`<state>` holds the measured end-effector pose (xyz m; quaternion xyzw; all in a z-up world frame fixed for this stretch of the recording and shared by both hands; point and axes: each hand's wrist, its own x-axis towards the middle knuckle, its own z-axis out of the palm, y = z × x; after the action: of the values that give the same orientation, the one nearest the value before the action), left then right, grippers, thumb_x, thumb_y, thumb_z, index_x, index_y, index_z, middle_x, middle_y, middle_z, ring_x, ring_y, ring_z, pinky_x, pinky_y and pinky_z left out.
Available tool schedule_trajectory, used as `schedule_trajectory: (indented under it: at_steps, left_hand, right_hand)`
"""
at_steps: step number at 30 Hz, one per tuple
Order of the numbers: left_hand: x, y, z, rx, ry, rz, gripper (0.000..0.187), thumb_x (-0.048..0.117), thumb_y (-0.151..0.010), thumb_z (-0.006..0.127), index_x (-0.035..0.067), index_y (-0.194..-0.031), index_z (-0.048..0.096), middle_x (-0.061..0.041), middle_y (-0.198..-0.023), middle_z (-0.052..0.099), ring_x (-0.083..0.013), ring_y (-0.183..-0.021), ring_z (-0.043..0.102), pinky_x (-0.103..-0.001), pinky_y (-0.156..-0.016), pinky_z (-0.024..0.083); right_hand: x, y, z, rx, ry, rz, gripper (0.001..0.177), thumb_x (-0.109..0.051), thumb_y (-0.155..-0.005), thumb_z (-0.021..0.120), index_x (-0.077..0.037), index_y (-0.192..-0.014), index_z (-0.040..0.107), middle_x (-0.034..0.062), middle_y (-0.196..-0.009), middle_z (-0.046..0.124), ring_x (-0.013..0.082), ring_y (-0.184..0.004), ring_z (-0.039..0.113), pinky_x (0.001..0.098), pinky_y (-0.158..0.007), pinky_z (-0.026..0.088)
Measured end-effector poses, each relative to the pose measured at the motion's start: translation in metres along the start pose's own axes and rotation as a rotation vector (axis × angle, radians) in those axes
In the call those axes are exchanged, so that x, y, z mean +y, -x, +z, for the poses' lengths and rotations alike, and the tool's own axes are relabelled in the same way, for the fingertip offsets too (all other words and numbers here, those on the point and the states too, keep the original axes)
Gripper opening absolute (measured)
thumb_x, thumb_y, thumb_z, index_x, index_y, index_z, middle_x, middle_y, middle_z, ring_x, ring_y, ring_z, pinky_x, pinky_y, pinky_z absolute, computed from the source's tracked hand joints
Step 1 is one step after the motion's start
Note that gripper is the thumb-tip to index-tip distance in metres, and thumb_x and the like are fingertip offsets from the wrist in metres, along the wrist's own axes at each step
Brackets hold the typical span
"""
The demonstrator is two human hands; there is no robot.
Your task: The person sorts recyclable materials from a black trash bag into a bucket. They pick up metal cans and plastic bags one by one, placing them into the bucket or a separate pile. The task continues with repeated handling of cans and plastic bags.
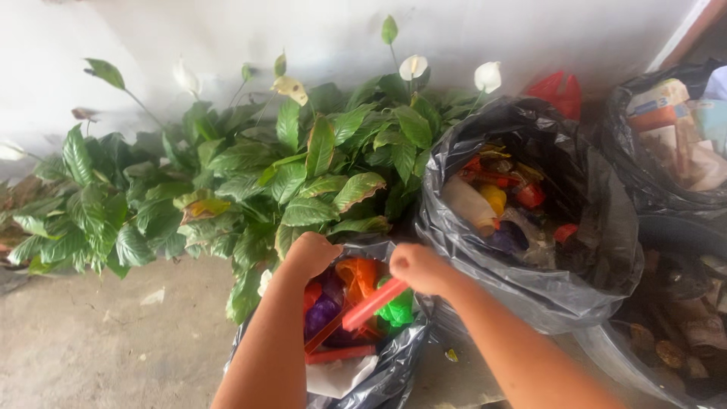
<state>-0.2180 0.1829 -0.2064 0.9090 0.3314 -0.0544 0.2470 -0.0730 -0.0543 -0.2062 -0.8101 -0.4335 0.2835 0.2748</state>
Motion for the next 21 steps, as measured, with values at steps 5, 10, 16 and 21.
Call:
schedule_trajectory:
  at_steps: [5, 10, 16, 21]
  left_hand:
    - [-0.017, 0.013, -0.003, 0.064, 0.204, -0.063, 0.040, 0.042, -0.084, 0.069, 0.006, -0.096, 0.079, -0.019, -0.097, 0.077, -0.0377, -0.094, 0.073, -0.045, -0.087, 0.057]
    - [-0.002, -0.001, -0.010, 0.079, -0.079, 0.128, 0.033, 0.036, -0.092, 0.059, 0.010, -0.099, 0.078, -0.016, -0.104, 0.074, -0.0400, -0.096, 0.070, -0.046, -0.087, 0.057]
    - [0.095, -0.048, 0.015, 0.048, -0.160, 0.204, 0.029, 0.030, -0.099, 0.055, 0.009, -0.101, 0.075, -0.015, -0.112, 0.070, -0.0383, -0.103, 0.067, -0.045, -0.087, 0.056]
    - [0.204, -0.094, 0.075, 0.102, -0.433, 0.569, 0.028, 0.026, -0.100, 0.053, 0.008, -0.098, 0.076, -0.016, -0.113, 0.071, -0.0381, -0.102, 0.070, -0.047, -0.086, 0.058]
  right_hand:
    - [-0.007, -0.013, 0.043, -0.029, 0.024, -0.106, 0.032, -0.027, -0.093, 0.066, -0.005, -0.117, 0.067, 0.0198, -0.108, 0.075, 0.0315, -0.098, 0.071, 0.0398, -0.085, 0.054]
    - [-0.029, -0.018, 0.000, 0.174, 0.066, -0.168, 0.043, -0.027, -0.092, 0.067, -0.001, -0.126, 0.060, 0.0229, -0.116, 0.068, 0.0361, -0.101, 0.069, 0.0446, -0.087, 0.054]
    - [0.017, 0.000, -0.090, 0.332, -0.061, 0.071, 0.027, -0.026, -0.092, 0.060, -0.004, -0.106, 0.070, 0.0182, -0.101, 0.077, 0.0335, -0.092, 0.075, 0.0414, -0.085, 0.057]
    - [0.160, 0.007, -0.156, 0.519, 0.011, 0.259, 0.024, -0.022, -0.091, 0.059, -0.004, -0.100, 0.072, 0.0188, -0.102, 0.075, 0.0366, -0.102, 0.069, 0.0439, -0.087, 0.054]
